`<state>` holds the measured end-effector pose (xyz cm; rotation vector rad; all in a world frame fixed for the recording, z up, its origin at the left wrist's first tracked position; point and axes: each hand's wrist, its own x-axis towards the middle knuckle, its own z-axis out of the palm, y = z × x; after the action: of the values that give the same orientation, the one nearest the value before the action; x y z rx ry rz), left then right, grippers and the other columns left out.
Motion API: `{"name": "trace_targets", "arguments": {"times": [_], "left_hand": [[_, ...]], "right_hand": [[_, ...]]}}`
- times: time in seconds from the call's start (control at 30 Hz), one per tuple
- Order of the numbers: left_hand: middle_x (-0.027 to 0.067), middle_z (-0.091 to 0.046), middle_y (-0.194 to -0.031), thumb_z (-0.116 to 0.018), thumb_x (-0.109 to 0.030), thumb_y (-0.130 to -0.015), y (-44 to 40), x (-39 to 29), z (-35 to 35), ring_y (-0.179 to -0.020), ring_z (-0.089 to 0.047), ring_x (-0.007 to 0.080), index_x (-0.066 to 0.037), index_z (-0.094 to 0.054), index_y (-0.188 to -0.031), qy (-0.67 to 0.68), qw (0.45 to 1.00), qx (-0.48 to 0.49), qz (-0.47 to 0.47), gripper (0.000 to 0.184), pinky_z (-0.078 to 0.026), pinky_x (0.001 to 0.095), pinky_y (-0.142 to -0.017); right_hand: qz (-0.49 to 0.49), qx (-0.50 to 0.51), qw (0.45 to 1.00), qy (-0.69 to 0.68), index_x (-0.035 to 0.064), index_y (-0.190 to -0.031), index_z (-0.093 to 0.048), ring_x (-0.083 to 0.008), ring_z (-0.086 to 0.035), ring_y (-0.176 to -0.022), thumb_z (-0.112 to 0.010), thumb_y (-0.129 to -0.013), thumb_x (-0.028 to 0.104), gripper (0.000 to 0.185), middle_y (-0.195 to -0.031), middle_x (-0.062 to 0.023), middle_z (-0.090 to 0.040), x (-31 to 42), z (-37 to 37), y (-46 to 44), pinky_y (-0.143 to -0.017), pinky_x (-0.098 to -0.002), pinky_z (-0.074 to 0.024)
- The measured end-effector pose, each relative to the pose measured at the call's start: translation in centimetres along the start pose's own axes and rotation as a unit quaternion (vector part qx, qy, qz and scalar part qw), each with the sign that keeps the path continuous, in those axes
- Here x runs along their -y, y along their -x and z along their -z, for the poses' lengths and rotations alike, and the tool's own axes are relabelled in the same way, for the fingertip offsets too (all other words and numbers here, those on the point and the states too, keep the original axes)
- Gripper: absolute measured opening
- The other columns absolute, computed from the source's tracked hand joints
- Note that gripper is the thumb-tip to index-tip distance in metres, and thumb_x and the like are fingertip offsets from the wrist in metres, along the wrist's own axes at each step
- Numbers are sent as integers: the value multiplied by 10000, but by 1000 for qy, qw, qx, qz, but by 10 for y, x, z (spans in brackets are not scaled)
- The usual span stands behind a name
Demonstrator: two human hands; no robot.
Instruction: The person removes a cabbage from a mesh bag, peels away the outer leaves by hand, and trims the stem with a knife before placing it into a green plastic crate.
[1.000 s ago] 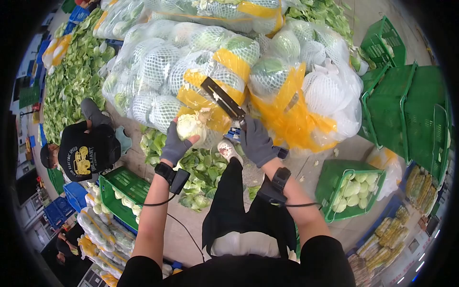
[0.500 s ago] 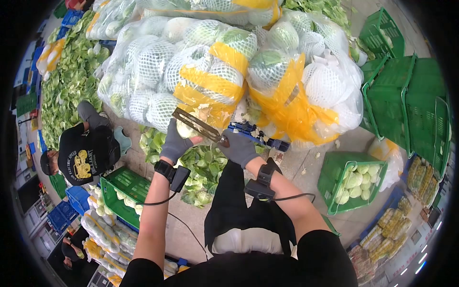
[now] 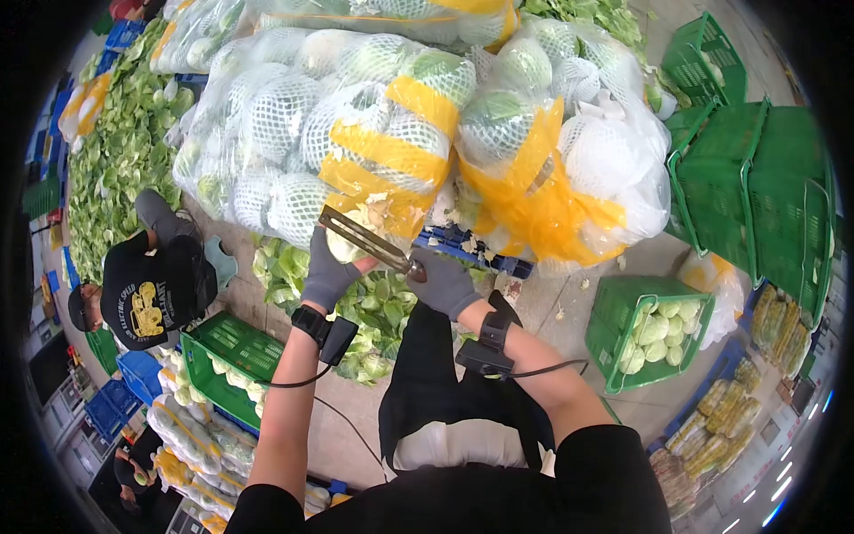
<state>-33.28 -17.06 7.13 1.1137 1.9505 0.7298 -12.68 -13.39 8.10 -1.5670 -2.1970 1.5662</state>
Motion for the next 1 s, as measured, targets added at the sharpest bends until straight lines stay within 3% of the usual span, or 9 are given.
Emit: {"name": "trace_targets", "arguments": {"times": [0.33,0.43,0.5,0.53,0.57,0.8,0.9,0.97,1.0], "left_hand": [[170,-425,-1079,-824,-289,-473,-1,4,-6,-1022,-426,292,36,-320,-1190,73,997,-14,-1,934,-356,360,-890],[143,-446,-1094,-811,-202,-517,2,-6,-11,-1013,-457,232,16,-326,-1173,-23,998,-56,-24,845,-381,326,-876],[162,-420,-1096,-810,-237,-513,-1,-9,-14,-1013,-437,261,15,-333,-1169,-49,996,-74,6,849,-377,344,-872],[216,-424,-1066,-816,-292,-477,-4,-7,-16,-1009,-419,345,49,-343,-1162,-17,996,-85,3,900,-374,390,-846],[216,-424,-1066,-816,-292,-477,-3,-6,-16,-1009,-419,345,49,-343,-1162,-16,996,-86,4,900,-374,390,-846],[245,-393,-1107,-810,-325,-480,-10,-18,-18,-1045,-396,377,23,-331,-1164,-25,991,-95,88,904,-374,415,-865],[229,-414,-1067,-802,-294,-520,-10,-23,-18,-1017,-409,360,19,-346,-1148,-50,992,-81,80,837,-374,400,-858],[208,-419,-1063,-805,-268,-517,-3,-7,-18,-1011,-421,339,8,-354,-1144,-64,993,-96,-8,820,-377,386,-864],[163,-423,-1051,-803,-236,-516,1,0,-18,-1021,-426,288,-7,-349,-1153,-58,993,-91,-50,816,-370,370,-879]], "right_hand": [[-11,-43,999,17,102,-890,-539,-305,-586,-662,-576,-705,216,221,-683,-129,-582,5,-12,-10,-580,-382,-465],[-66,-21,997,34,103,-898,-537,-314,-587,-681,-569,-702,215,228,-708,-134,-593,20,-2,-11,-597,-397,-464],[-101,4,994,47,101,-902,-536,-318,-588,-697,-566,-700,213,234,-724,-134,-599,23,2,-21,-611,-403,-463],[-91,16,994,62,104,-892,-544,-302,-592,-724,-565,-705,209,215,-748,-111,-609,19,3,-27,-630,-388,-462],[-81,29,993,76,107,-882,-553,-286,-596,-750,-563,-711,205,198,-772,-89,-620,16,4,-32,-650,-373,-460],[-76,99,986,112,89,-910,-565,-318,-579,-832,-541,-701,243,261,-887,-147,-606,6,10,-65,-720,-385,-453],[-64,121,987,89,52,-926,-571,-341,-557,-903,-514,-718,276,311,-961,-189,-583,23,6,-87,-768,-400,-445],[-68,87,990,90,56,-934,-570,-341,-552,-912,-526,-712,287,323,-974,-191,-577,7,-3,-102,-766,-401,-445],[-66,89,992,57,53,-952,-555,-343,-553,-903,-536,-705,297,348,-964,-189,-579,8,-1,-98,-754,-400,-444]]}}
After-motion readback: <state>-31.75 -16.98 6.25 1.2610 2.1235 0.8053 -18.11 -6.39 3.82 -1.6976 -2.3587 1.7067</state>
